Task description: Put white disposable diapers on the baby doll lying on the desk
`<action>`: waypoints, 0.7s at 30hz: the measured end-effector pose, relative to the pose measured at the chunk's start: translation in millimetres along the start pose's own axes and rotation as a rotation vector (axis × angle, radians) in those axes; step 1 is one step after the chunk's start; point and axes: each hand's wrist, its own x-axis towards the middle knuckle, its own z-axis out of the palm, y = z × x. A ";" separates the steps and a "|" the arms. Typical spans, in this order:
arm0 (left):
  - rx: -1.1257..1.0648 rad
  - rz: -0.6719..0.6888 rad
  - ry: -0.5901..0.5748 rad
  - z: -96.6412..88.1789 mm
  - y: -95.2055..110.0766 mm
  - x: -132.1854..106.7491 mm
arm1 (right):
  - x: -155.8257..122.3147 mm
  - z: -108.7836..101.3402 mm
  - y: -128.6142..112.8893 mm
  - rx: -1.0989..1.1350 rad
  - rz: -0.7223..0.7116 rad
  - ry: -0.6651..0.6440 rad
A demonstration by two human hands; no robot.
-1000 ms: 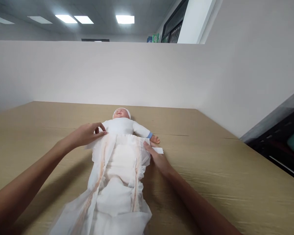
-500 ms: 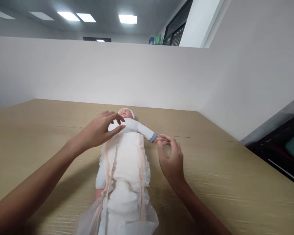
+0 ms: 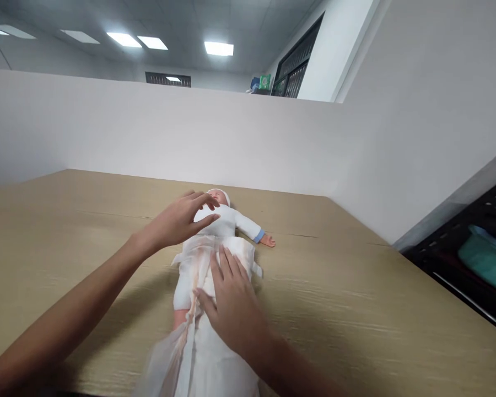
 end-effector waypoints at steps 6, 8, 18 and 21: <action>-0.070 0.129 -0.239 6.6 -11.3 2.7 | -40.0 -13.4 -24.2 0.058 -0.112 -0.126; -0.068 0.181 -0.333 9.7 -11.3 1.5 | -51.7 -16.0 -30.0 0.027 -0.183 -0.145; -0.083 0.285 -0.643 16.1 16.8 -24.2 | -117.9 65.8 -48.5 -0.283 -0.315 0.373; -0.039 0.327 -0.642 15.5 23.3 -39.4 | -132.5 88.5 -62.2 -0.265 -0.207 0.466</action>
